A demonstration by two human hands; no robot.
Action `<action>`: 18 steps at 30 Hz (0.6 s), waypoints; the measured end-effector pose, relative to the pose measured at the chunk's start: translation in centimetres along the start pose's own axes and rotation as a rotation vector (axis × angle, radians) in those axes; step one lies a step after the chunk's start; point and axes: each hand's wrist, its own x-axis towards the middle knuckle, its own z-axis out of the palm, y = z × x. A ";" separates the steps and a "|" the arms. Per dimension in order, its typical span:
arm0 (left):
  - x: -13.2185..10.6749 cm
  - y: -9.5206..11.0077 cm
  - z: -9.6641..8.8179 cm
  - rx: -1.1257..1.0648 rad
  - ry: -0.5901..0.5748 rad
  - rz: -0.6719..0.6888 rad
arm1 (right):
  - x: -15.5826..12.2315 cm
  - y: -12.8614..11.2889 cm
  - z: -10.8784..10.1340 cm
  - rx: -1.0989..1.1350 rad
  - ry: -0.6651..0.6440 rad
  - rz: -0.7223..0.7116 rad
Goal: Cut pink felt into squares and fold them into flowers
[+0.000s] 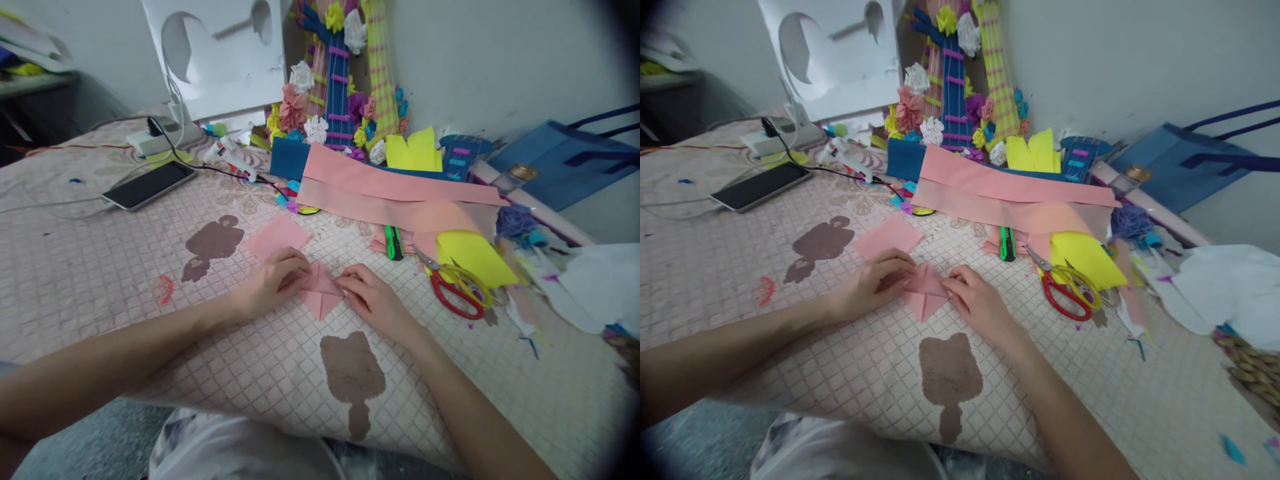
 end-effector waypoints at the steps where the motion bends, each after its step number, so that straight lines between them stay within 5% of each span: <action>1: -0.1 0.1 -0.1 0.020 -0.002 -0.005 | 0.0 0.1 0.0 0.002 -0.002 -0.002; 9: 1.3 1.2 -0.8 0.438 -0.206 -0.435 | 0.1 0.5 0.2 -0.012 0.003 -0.028; 18: 3.3 1.2 -0.2 0.382 -0.324 -0.434 | 0.3 0.2 0.6 0.075 0.061 0.028</action>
